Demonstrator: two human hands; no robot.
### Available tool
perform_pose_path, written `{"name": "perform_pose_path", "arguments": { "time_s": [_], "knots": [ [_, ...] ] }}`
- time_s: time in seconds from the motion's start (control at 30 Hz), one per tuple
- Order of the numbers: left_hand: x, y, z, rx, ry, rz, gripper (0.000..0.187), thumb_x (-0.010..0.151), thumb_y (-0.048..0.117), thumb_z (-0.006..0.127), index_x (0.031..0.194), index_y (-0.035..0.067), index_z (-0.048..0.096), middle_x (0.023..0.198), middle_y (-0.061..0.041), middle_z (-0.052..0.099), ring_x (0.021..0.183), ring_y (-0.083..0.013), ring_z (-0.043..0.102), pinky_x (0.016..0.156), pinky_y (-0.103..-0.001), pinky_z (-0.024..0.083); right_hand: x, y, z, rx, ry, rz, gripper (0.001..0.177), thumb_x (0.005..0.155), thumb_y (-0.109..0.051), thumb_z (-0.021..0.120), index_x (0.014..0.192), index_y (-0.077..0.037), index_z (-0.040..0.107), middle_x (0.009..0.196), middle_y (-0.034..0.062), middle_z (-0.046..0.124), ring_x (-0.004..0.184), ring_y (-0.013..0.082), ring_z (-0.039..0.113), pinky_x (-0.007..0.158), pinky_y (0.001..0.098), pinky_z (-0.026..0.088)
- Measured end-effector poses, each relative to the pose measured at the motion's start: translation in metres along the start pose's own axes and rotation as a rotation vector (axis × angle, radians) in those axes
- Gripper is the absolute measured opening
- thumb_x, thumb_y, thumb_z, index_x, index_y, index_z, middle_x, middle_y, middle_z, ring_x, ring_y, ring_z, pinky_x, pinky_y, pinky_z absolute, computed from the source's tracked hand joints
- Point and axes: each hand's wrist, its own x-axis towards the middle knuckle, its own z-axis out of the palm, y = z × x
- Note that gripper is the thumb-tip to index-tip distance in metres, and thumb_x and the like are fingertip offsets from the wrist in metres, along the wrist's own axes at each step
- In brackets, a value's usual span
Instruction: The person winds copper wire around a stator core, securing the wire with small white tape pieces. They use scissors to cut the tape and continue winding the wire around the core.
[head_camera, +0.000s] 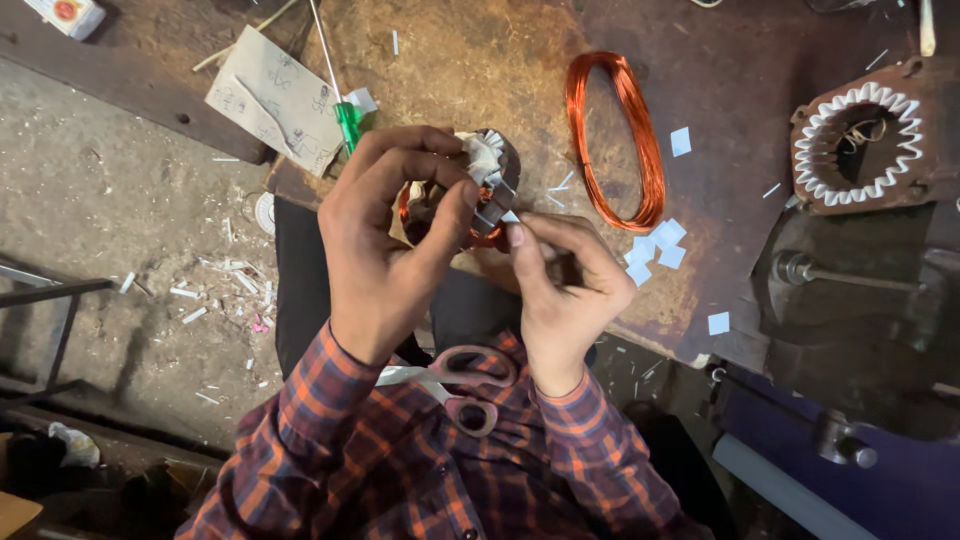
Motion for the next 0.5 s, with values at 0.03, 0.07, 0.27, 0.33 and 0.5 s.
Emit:
{"name": "perform_pose_path", "arguments": {
  "time_s": [0.03, 0.07, 0.27, 0.33, 0.5],
  "knots": [
    [0.000, 0.000, 0.000, 0.001, -0.003, 0.001, 0.010, 0.097, 0.004, 0.076, 0.104, -0.001, 0.071, 0.121, -0.011, 0.069, 0.105, -0.0183, 0.072, 0.095, -0.030, 0.058, 0.000, 0.000, 0.000, 0.002, -0.004, -0.016, 0.010, 0.096, 0.004, 0.077, 0.105, 0.004, 0.074, 0.099, 0.0044, 0.072, 0.081, 0.0026, 0.057, 0.071, 0.0185, 0.044],
    [0.000, 0.000, -0.001, -0.015, -0.004, -0.015, 0.009, 0.097, 0.004, 0.075, 0.104, -0.001, 0.071, 0.121, -0.010, 0.069, 0.106, -0.0183, 0.072, 0.094, -0.030, 0.058, 0.000, -0.001, 0.000, 0.012, -0.005, -0.007, 0.010, 0.096, 0.004, 0.077, 0.105, 0.004, 0.074, 0.100, 0.0040, 0.071, 0.081, 0.0024, 0.057, 0.071, 0.0184, 0.044],
    [-0.001, -0.003, 0.001, -0.024, -0.018, -0.006, 0.008, 0.099, 0.003, 0.075, 0.104, -0.002, 0.070, 0.121, -0.011, 0.069, 0.106, -0.0172, 0.070, 0.091, -0.026, 0.057, 0.000, 0.000, 0.001, 0.014, 0.012, 0.032, 0.010, 0.094, 0.005, 0.077, 0.103, 0.003, 0.074, 0.097, 0.0027, 0.071, 0.076, 0.0014, 0.053, 0.066, 0.0172, 0.039],
    [-0.001, -0.005, 0.002, -0.028, -0.019, 0.003, 0.007, 0.100, 0.003, 0.074, 0.102, -0.003, 0.070, 0.119, -0.012, 0.069, 0.108, -0.0174, 0.070, 0.093, -0.026, 0.057, 0.001, 0.000, 0.002, 0.022, 0.007, 0.050, 0.010, 0.092, 0.005, 0.077, 0.102, 0.003, 0.074, 0.097, 0.0028, 0.072, 0.072, 0.0007, 0.052, 0.062, 0.0164, 0.037],
    [-0.004, -0.008, 0.012, -0.153, 0.013, -0.044, 0.006, 0.099, 0.000, 0.072, 0.100, -0.003, 0.067, 0.123, -0.013, 0.066, 0.112, -0.0180, 0.067, 0.096, -0.026, 0.055, 0.010, -0.006, -0.003, -0.059, -0.085, -0.042, 0.011, 0.094, 0.006, 0.078, 0.103, 0.002, 0.073, 0.097, 0.0047, 0.070, 0.080, 0.0058, 0.059, 0.072, 0.0201, 0.047]
  ]
}}
